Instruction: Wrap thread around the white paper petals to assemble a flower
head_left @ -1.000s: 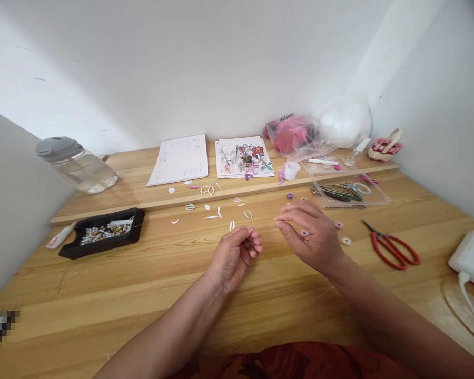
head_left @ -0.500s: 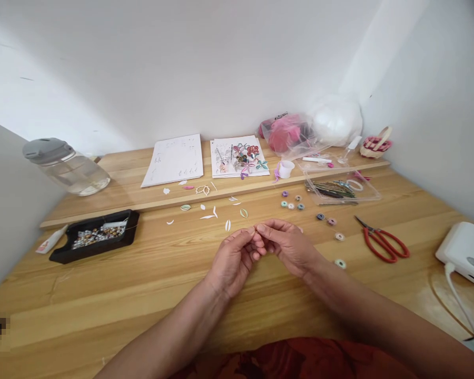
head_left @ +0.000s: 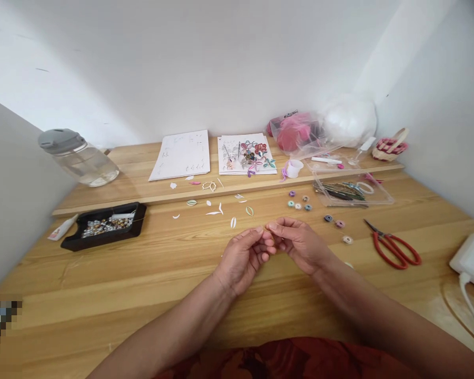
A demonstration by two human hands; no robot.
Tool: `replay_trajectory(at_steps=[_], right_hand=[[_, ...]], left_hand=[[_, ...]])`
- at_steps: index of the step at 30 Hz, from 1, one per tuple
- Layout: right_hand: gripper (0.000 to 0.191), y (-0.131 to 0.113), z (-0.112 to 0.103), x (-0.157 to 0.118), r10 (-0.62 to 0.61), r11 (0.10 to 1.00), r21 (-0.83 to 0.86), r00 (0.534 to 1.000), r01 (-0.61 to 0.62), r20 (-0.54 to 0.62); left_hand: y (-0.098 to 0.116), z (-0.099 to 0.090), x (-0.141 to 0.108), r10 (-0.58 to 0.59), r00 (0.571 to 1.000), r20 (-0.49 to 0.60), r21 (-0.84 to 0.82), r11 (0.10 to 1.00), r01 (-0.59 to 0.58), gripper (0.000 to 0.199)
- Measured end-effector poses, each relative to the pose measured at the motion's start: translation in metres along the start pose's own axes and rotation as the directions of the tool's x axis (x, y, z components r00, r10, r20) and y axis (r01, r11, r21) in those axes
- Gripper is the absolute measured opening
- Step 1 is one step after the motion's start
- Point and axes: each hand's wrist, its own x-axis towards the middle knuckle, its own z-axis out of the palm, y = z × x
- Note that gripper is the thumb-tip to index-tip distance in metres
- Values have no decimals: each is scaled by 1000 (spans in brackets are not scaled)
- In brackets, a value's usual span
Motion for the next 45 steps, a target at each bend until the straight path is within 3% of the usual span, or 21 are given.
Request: replay_trajectory(at_steps=[5, 10, 14, 23, 30, 34, 45], right_hand=[[36, -4, -5, 0, -1, 997, -81, 1000, 1, 5], [37, -4, -4, -1, 29, 996, -80, 999, -25, 42], [38, -2, -1, 0, 49, 998, -41, 998, -47, 46], [37, -5, 1, -2, -40, 990, -138, 998, 32, -56], [35, -6, 0, -1, 24, 996, -84, 999, -26, -29], [33, -7, -2, -1, 58, 997, -51, 998, -60, -25], [34, -6, -3, 2, 84, 996, 1, 996, -84, -34]], left_hand=[[5, 0, -2, -89, 996, -10, 48, 995, 89, 23], [4, 0, -1, -56, 998, -12, 66, 996, 57, 13], [2, 1, 0, -23, 999, -34, 59, 998, 25, 15], [0, 5, -2, -32, 988, -152, 73, 996, 44, 8], [-1, 4, -1, -4, 995, -104, 42, 999, 9, 8], [2, 2, -1, -51, 996, -75, 74, 996, 56, 13], [2, 4, -1, -10, 991, -137, 37, 999, 16, 6]])
